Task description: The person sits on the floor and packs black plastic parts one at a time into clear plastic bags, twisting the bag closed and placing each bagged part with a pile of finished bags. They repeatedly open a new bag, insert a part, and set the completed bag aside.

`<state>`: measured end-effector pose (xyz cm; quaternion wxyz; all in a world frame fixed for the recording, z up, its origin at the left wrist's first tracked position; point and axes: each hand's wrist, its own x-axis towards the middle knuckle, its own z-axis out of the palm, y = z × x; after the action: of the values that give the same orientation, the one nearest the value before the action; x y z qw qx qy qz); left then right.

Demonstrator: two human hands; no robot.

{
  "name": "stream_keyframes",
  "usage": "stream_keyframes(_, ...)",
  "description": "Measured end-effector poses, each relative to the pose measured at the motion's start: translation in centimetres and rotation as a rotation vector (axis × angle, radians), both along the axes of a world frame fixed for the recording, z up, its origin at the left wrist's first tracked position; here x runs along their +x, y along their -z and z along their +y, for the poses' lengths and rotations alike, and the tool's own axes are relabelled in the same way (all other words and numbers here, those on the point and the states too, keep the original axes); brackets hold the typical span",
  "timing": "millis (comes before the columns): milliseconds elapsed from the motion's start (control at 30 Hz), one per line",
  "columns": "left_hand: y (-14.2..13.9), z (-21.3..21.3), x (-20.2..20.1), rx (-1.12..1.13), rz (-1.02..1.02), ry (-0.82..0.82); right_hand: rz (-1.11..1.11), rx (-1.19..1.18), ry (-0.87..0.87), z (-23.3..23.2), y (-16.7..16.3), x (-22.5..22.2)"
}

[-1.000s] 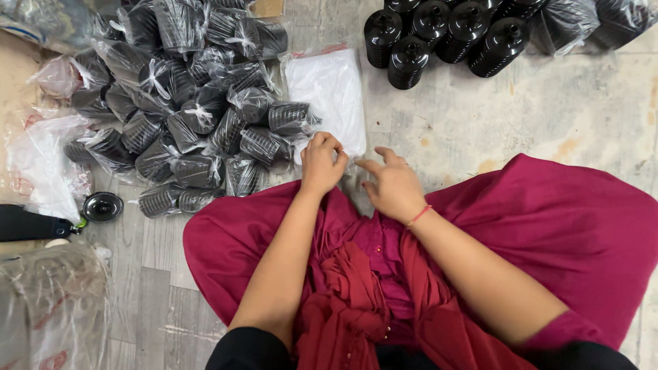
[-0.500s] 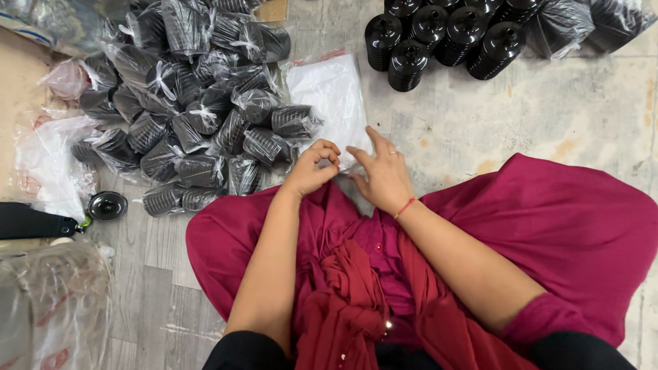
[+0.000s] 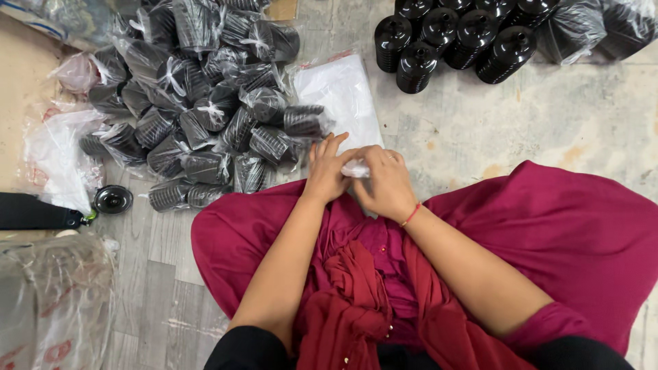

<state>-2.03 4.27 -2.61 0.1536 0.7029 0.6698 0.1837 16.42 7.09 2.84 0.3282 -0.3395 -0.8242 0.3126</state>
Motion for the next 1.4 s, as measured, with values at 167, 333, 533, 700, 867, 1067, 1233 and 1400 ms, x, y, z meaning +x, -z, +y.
stream_keyframes(167, 1.2, 0.2, 0.5, -0.038, 0.031, 0.030, -0.098, 0.134, 0.025, 0.6, -0.5, -0.2)
stream_keyframes(333, 3.3, 1.0, 0.9, 0.031, 0.158, 0.091, 0.320, -0.321, -0.027, 0.5, -3.3, 1.8)
stream_keyframes(533, 1.9, 6.0, -2.8, 0.166, 0.409, -0.007, 0.356, -0.572, 0.399, 5.0, -11.8, 12.1)
stream_keyframes(700, -4.5, 8.8, -2.4, -0.084, 0.335, -0.279, 0.777, -0.267, 0.631, 8.1, -11.0, 15.7)
stream_keyframes(867, -6.5, 12.7, 4.8, 0.290, -0.074, 0.021, 0.802, -0.536, 0.563, 12.1, -4.9, 13.2)
stream_keyframes(1067, -3.1, 18.4, 9.9, 0.305, 0.193, 0.116, 0.800, -0.608, 0.598, 13.5, -0.7, 12.3)
stream_keyframes(1233, -0.8, 15.9, 9.3, 0.271, 0.137, 0.152, 0.956, -0.806, 0.609, 14.0, -0.1, 12.7)
stream_keyframes(1400, -1.5, 6.2, 7.5, 0.246, 0.044, 0.165, 1.004, -0.868, 0.512, 13.7, -0.5, 12.0)
